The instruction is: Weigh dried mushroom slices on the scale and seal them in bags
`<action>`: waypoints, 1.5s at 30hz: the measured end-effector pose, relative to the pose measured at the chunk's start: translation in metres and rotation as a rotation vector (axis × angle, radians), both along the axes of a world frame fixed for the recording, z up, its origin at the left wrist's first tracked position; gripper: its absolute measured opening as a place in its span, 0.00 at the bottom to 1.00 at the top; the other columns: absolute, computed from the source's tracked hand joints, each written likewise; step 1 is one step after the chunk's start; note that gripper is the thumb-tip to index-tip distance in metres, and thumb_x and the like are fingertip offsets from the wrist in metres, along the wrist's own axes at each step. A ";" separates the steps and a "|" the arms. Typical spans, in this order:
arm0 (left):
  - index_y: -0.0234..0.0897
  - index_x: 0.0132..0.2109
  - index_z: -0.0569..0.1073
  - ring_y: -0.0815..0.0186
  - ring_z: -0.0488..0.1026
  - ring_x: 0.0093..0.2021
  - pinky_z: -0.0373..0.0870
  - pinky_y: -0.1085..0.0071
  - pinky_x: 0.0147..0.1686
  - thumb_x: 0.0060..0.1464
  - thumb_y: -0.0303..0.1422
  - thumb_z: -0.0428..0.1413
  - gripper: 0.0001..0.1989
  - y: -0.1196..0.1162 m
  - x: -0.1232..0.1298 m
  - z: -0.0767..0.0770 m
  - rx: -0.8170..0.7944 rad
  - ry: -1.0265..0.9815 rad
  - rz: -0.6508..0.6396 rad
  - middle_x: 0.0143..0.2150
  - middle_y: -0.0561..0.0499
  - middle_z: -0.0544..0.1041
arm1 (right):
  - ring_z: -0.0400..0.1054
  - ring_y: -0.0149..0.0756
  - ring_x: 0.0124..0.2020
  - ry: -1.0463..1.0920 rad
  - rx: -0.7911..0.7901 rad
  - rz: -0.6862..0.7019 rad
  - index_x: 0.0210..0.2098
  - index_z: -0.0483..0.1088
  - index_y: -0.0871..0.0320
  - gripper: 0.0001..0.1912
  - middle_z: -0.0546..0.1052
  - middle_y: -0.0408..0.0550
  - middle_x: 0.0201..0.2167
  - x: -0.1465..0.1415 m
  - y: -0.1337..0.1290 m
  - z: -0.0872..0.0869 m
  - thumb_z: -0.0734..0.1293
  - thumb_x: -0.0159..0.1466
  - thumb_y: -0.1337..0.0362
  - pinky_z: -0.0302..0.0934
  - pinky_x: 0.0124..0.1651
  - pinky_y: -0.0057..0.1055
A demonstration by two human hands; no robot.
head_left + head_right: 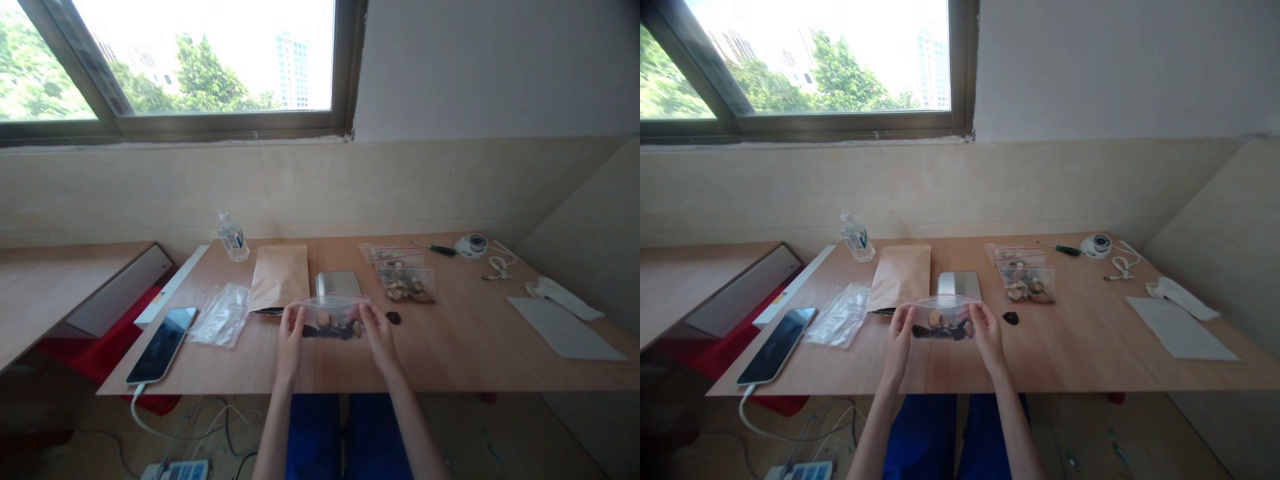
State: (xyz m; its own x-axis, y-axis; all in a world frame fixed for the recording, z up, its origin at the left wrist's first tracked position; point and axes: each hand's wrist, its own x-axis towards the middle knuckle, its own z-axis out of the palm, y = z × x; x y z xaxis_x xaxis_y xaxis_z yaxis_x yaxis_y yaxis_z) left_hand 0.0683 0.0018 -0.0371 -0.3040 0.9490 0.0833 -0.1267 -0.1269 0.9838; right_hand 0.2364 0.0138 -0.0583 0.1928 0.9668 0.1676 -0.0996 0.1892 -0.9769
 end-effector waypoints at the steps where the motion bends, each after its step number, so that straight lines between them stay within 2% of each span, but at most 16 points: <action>1: 0.37 0.44 0.72 0.63 0.71 0.45 0.65 0.71 0.43 0.51 0.41 0.54 0.16 0.001 0.002 -0.004 0.016 0.013 -0.034 0.42 0.47 0.75 | 0.71 0.34 0.28 -0.012 -0.013 0.003 0.36 0.71 0.59 0.17 0.77 0.48 0.27 0.001 0.001 -0.005 0.62 0.60 0.51 0.64 0.33 0.29; 6: 0.33 0.36 0.75 0.66 0.71 0.34 0.65 0.74 0.33 0.50 0.41 0.55 0.14 0.011 0.007 -0.029 0.015 0.009 0.008 0.31 0.49 0.76 | 0.68 0.32 0.21 -0.017 -0.088 -0.058 0.33 0.71 0.60 0.19 0.75 0.46 0.20 0.008 0.007 -0.027 0.64 0.57 0.49 0.62 0.25 0.26; 9: 0.33 0.35 0.74 0.68 0.70 0.29 0.64 0.76 0.29 0.48 0.42 0.57 0.15 0.018 0.006 -0.037 -0.013 -0.060 0.004 0.28 0.50 0.75 | 0.68 0.32 0.20 -0.029 -0.069 -0.149 0.34 0.71 0.60 0.20 0.74 0.44 0.17 0.013 0.010 -0.036 0.65 0.56 0.48 0.61 0.24 0.26; 13: 0.33 0.39 0.75 0.67 0.71 0.31 0.66 0.75 0.31 0.46 0.41 0.58 0.17 0.022 0.002 -0.039 -0.030 -0.091 -0.091 0.32 0.49 0.76 | 0.68 0.34 0.21 -0.029 -0.057 -0.248 0.33 0.72 0.60 0.21 0.75 0.47 0.20 0.018 0.013 -0.044 0.61 0.58 0.47 0.61 0.25 0.28; 17: 0.32 0.34 0.76 0.65 0.72 0.34 0.67 0.73 0.34 0.45 0.41 0.59 0.15 0.020 0.003 -0.043 -0.074 -0.111 -0.180 0.32 0.46 0.77 | 0.68 0.34 0.23 -0.052 -0.056 -0.278 0.32 0.72 0.60 0.21 0.75 0.48 0.22 0.018 0.012 -0.044 0.61 0.59 0.47 0.62 0.27 0.28; 23: 0.32 0.29 0.74 0.69 0.70 0.28 0.66 0.75 0.30 0.44 0.40 0.60 0.13 0.020 0.011 -0.048 -0.038 -0.127 -0.071 0.27 0.50 0.75 | 0.66 0.33 0.23 -0.121 -0.031 -0.346 0.33 0.72 0.61 0.22 0.73 0.46 0.21 0.016 0.009 -0.042 0.60 0.59 0.47 0.60 0.27 0.28; 29: 0.32 0.32 0.74 0.71 0.68 0.21 0.64 0.77 0.23 0.44 0.41 0.59 0.15 0.024 0.018 -0.050 -0.039 -0.126 0.011 0.24 0.53 0.73 | 0.69 0.34 0.27 -0.113 -0.016 -0.354 0.36 0.71 0.61 0.20 0.75 0.48 0.25 0.017 0.012 -0.050 0.63 0.58 0.49 0.63 0.31 0.29; 34: 0.32 0.35 0.75 0.70 0.69 0.24 0.65 0.76 0.25 0.46 0.42 0.58 0.15 0.024 0.015 -0.054 -0.019 -0.099 -0.011 0.26 0.52 0.74 | 0.70 0.34 0.28 -0.099 -0.005 -0.381 0.34 0.70 0.60 0.17 0.75 0.48 0.28 0.017 0.014 -0.051 0.64 0.57 0.51 0.64 0.32 0.29; 37: 0.32 0.37 0.74 0.70 0.70 0.26 0.67 0.75 0.27 0.47 0.41 0.58 0.16 0.022 0.014 -0.055 -0.019 -0.114 -0.029 0.29 0.51 0.75 | 0.70 0.34 0.28 -0.097 0.002 -0.402 0.34 0.70 0.60 0.16 0.75 0.47 0.27 0.016 0.014 -0.051 0.64 0.57 0.52 0.64 0.32 0.29; 45: 0.33 0.34 0.73 0.69 0.70 0.29 0.67 0.76 0.27 0.44 0.41 0.59 0.15 0.022 0.012 -0.055 -0.026 -0.132 -0.007 0.31 0.51 0.73 | 0.71 0.34 0.30 -0.102 -0.003 -0.373 0.38 0.71 0.61 0.18 0.75 0.49 0.29 0.017 0.015 -0.053 0.61 0.60 0.52 0.63 0.32 0.28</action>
